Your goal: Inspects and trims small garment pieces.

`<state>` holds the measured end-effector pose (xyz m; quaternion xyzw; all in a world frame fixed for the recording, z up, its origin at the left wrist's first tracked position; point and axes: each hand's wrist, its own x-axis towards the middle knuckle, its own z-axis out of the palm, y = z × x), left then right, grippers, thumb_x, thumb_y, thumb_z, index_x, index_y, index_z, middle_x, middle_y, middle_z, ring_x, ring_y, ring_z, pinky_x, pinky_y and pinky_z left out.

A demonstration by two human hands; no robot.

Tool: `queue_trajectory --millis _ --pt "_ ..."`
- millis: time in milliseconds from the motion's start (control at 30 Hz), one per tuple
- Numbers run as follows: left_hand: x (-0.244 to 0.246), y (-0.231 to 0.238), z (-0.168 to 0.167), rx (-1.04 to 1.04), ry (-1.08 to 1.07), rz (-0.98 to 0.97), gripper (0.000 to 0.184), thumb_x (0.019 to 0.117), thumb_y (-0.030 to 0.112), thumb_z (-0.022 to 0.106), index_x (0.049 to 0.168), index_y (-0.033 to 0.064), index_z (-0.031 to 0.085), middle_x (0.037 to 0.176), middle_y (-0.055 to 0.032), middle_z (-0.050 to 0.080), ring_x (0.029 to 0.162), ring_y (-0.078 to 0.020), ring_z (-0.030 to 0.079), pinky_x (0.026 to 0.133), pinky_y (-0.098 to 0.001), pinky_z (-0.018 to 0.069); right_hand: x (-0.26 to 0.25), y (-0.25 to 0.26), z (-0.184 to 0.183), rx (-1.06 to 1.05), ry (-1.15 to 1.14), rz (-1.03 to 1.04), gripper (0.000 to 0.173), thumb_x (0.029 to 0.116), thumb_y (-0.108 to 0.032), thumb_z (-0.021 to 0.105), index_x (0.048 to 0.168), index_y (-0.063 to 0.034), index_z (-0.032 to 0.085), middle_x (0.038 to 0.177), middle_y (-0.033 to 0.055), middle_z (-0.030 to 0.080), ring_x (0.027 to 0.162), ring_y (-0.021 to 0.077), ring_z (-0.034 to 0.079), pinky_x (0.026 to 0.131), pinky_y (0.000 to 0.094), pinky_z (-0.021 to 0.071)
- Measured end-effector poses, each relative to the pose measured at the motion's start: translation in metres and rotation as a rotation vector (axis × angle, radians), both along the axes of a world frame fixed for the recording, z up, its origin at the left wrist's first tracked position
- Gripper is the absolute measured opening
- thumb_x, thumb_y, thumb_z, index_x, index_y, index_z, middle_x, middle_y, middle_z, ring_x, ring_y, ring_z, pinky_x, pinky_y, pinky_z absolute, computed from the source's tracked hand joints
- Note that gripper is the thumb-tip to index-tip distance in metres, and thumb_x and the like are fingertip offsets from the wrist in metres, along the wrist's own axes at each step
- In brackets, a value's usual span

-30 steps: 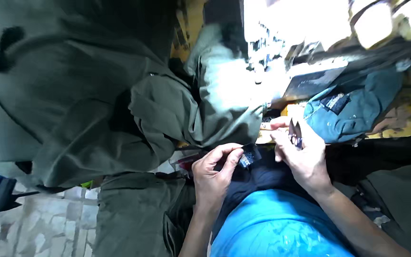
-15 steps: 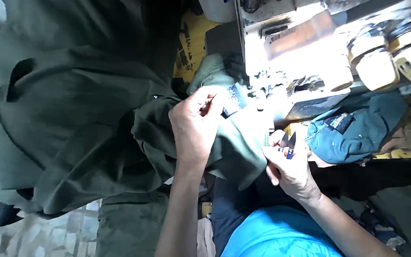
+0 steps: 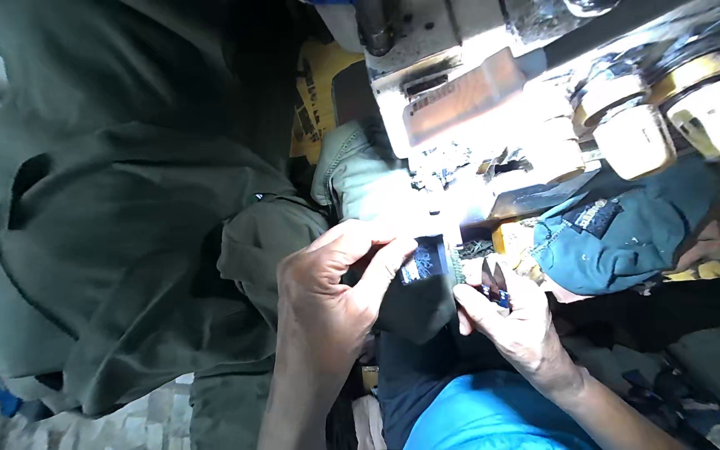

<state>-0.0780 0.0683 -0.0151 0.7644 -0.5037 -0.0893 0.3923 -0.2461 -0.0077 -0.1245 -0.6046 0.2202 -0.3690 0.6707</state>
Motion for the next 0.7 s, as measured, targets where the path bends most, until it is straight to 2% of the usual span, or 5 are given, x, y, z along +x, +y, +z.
queue_trajectory --millis 133,233,433,567,700 --pt "-0.011 -0.011 -0.001 0.112 -0.024 0.001 0.006 0.0912 0.019 0.073 0.094 0.0147 0.077 0.086 0.0112 0.071 0.078 0.0062 0.065 0.070 -0.0119 0.0549 0.007 0.001 -0.009 0.023 -0.032 -0.018 0.010 0.0972 -0.009 0.062 0.093 -0.0004 0.065 0.071 -0.0054 0.063 0.059 -0.0052 0.057 0.055 0.0103 0.0501" --pt "-0.016 -0.017 0.005 0.130 -0.005 0.042 0.011 0.0896 0.019 0.074 0.092 0.0078 0.074 0.082 0.0089 0.069 0.073 0.0080 0.062 0.068 -0.0109 0.0530 0.008 0.001 -0.013 0.007 -0.053 -0.023 0.011 0.0973 -0.009 0.062 0.092 0.0003 0.065 0.073 -0.0034 0.062 0.060 -0.0043 0.058 0.056 0.0106 0.0515" --pt "-0.012 -0.013 -0.010 0.043 -0.175 -0.098 0.011 0.0942 0.015 0.070 0.091 0.0076 0.077 0.101 -0.0001 0.074 0.100 -0.0023 0.067 0.088 -0.0179 0.0545 0.012 -0.002 -0.021 0.001 -0.122 -0.007 0.013 0.0984 -0.009 0.062 0.091 0.0013 0.063 0.076 -0.0005 0.062 0.062 -0.0044 0.058 0.058 0.0101 0.0519" --pt "-0.018 -0.009 -0.019 -0.006 -0.200 -0.059 0.010 0.0940 0.012 0.071 0.093 0.0043 0.078 0.106 -0.0057 0.076 0.104 -0.0068 0.069 0.090 -0.0195 0.0548 0.013 -0.003 -0.022 -0.022 -0.148 -0.001 0.015 0.0988 -0.010 0.061 0.089 0.0011 0.063 0.078 0.0007 0.061 0.063 -0.0048 0.057 0.059 0.0091 0.0507" --pt "-0.021 -0.007 -0.020 0.007 -0.236 -0.086 0.011 0.0956 0.013 0.070 0.094 0.0055 0.078 0.104 -0.0061 0.077 0.106 -0.0069 0.068 0.092 -0.0188 0.0520 0.012 -0.003 -0.023 -0.072 -0.155 -0.008 0.015 0.0988 -0.011 0.061 0.091 0.0016 0.063 0.080 0.0027 0.063 0.067 -0.0043 0.058 0.063 0.0088 0.0502"
